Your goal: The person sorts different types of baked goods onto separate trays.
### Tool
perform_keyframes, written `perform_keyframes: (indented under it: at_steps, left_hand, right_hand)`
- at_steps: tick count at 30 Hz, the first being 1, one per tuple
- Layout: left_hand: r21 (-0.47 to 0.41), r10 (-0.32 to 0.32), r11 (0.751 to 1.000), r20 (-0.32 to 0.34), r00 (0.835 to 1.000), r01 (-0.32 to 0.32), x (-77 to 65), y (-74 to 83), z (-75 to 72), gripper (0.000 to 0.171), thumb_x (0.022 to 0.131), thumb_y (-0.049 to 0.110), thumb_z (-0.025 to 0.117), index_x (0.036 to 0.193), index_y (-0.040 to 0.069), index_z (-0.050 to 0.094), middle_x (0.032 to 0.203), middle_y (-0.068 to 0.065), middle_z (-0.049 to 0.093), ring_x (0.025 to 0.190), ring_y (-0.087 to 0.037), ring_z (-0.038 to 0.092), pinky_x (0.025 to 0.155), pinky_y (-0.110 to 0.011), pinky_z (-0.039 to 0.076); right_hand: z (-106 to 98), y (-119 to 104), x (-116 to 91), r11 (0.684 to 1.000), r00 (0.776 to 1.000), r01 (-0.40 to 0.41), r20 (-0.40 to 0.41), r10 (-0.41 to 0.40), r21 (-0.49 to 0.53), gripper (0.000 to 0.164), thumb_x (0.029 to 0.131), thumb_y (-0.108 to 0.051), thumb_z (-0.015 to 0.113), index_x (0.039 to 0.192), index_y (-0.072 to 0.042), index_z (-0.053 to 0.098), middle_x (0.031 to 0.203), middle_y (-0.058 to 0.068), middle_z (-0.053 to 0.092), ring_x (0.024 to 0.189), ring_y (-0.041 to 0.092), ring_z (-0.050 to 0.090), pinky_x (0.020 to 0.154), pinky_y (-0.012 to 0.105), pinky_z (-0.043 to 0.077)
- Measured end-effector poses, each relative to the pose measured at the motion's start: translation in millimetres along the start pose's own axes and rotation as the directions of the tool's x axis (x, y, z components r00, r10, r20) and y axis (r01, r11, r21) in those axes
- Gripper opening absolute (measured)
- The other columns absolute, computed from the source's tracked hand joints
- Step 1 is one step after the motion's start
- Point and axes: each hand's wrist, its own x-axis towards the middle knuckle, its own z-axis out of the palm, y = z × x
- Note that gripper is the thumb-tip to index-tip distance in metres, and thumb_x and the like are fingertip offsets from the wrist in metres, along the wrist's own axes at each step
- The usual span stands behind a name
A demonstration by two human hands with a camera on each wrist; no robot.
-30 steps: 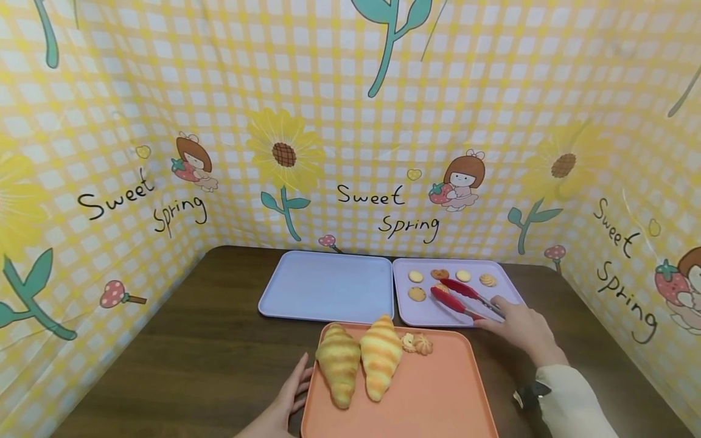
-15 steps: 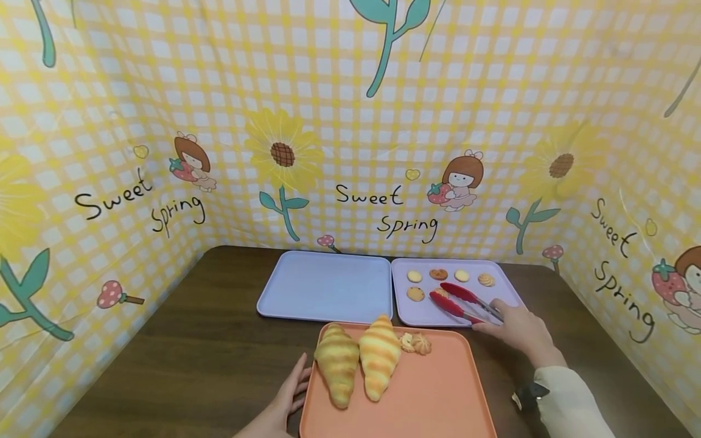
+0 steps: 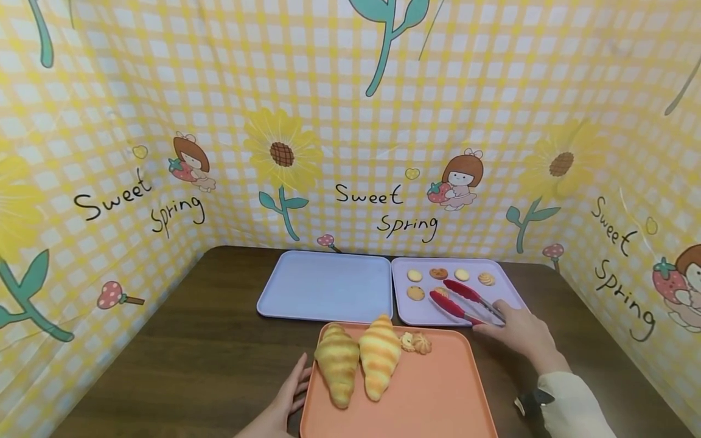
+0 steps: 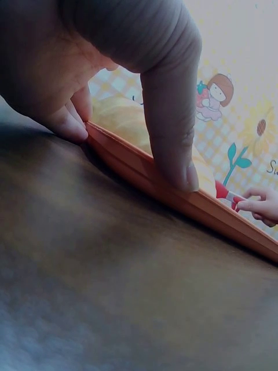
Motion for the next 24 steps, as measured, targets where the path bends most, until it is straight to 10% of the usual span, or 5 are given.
perform_keyframes:
  at_steps: [4,13,24]
  left_hand:
    - [-0.001,-0.013,1.0,-0.001,1.0,0.013,0.5,-0.1,-1.0,0.127,0.086,0.05,0.074,0.153,-0.003,-0.02,0.151,-0.042,0.005,0.138,-0.044,0.024,0.103,-0.023,0.037]
    - [0.019,0.039,0.999,0.011,0.999,-0.039,-1.2,-2.1,-0.1,0.113,0.086,0.053,0.072,0.158,0.029,-0.011,0.149,-0.045,0.004,0.133,-0.002,0.03,0.103,-0.024,0.037]
    - [0.015,0.054,0.998,0.014,0.998,-0.054,-1.0,1.2,1.2,0.115,0.087,0.048,0.074,0.159,0.024,-0.012,0.148,-0.046,0.004,0.132,0.004,0.031,0.103,-0.023,0.037]
  right_hand:
    - [-2,-1,-7,1.0,1.0,-0.006,0.012,0.006,0.006,0.081,0.078,-0.073,0.068,0.121,-0.005,0.058,0.104,0.028,0.064,0.087,0.045,0.061,0.068,0.06,0.048]
    - [-9,-7,-21,1.0,1.0,-0.001,0.029,0.0,0.018,0.083,0.079,-0.073,0.067,0.125,-0.004,0.057,0.104,0.029,0.065,0.083,0.045,0.063,0.069,0.061,0.049]
    - [-20,-21,-49,1.0,0.998,0.006,0.062,-0.007,0.018,0.08,0.08,-0.071,0.067,0.13,-0.008,0.058,0.094,0.016,0.069,0.078,0.034,0.065,0.066,0.055,0.049]
